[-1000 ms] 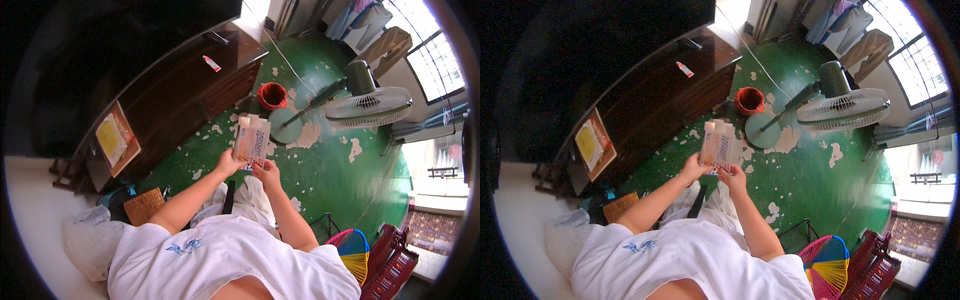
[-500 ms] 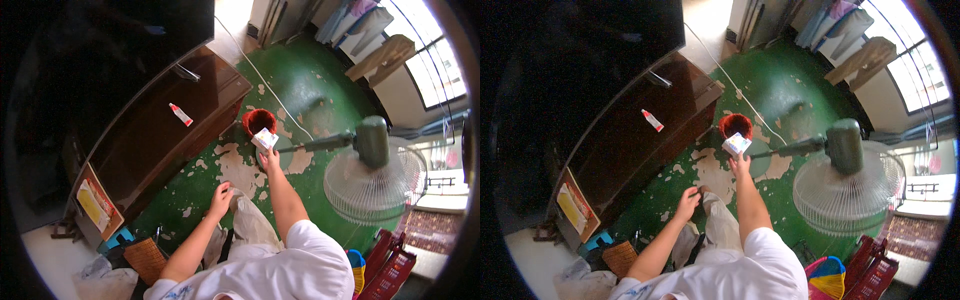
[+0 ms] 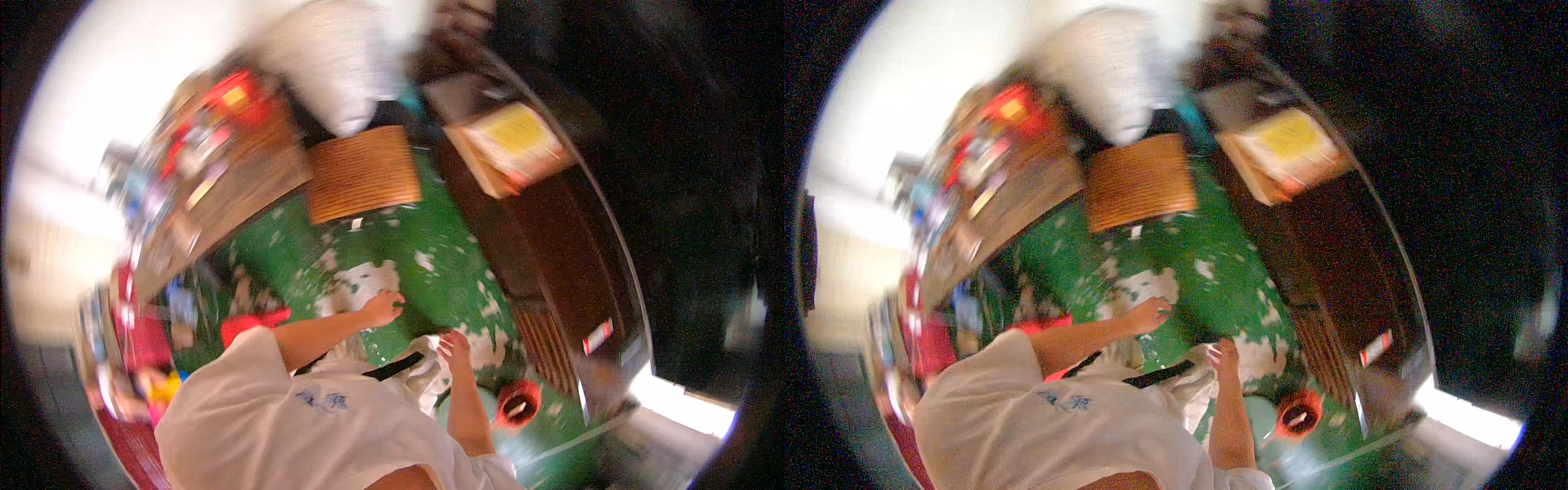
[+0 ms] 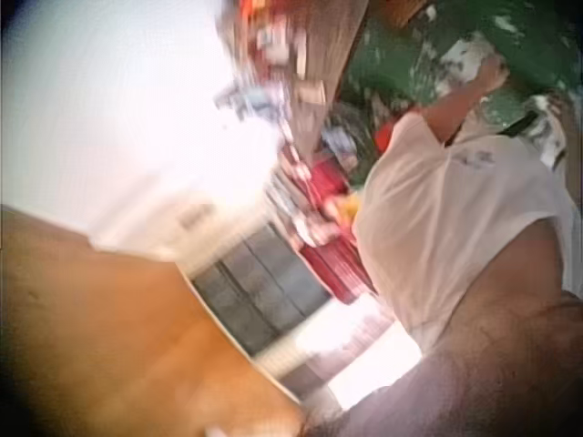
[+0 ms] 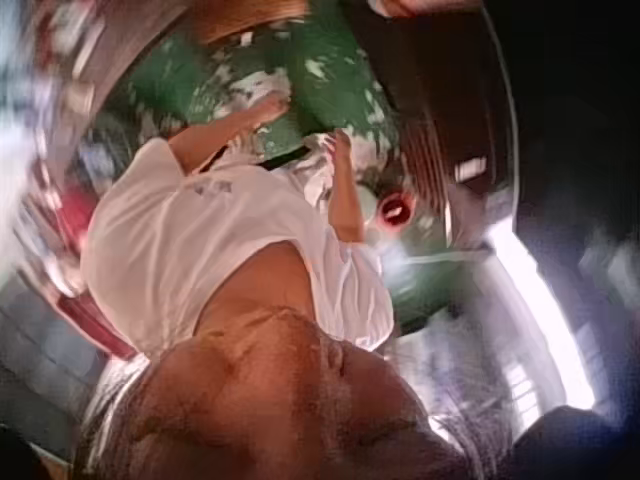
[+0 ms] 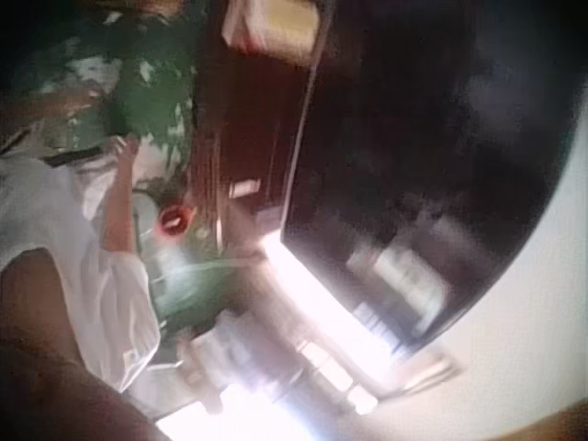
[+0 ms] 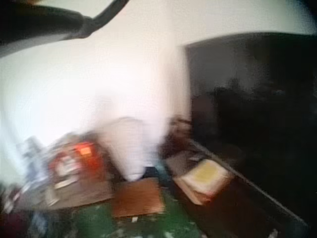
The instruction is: The person wipes a cluttered wooden table with a cloth, moving various items like a notebook, jars, and a thermos aside to clean underneath them. The person wipes the table surface and the items themselves, then places them back on the table.
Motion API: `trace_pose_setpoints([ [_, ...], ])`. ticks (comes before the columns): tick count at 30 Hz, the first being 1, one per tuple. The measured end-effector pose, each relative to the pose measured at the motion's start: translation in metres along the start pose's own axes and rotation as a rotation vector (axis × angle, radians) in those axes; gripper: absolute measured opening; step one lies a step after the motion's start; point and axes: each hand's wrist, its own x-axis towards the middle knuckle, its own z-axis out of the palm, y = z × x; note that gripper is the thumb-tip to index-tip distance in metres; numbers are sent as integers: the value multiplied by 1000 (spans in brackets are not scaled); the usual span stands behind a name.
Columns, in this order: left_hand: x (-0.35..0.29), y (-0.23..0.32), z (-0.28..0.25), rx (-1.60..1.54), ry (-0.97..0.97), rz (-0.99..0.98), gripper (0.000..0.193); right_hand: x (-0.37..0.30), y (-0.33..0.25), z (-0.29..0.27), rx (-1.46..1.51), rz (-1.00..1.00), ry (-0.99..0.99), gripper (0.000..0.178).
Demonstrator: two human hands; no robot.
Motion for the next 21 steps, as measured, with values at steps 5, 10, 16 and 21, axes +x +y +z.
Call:
trace_pose_setpoints([
  [5, -107, -135, -56, -452, 287, -282, 32, -18, -7, 176, -436, -78, -131, 33],
  [10, -188, -297, -71, -633, 762, -318, 28, -22, 76, 383, -719, -81, -453, 30],
  [16, -279, -386, -175, -540, 1026, -491, 30, -58, 174, 593, -1154, -195, -877, 27],
  [21, -303, -446, -243, -358, 1318, -481, 33, -87, 213, 717, -1435, -759, -1142, 27],
])
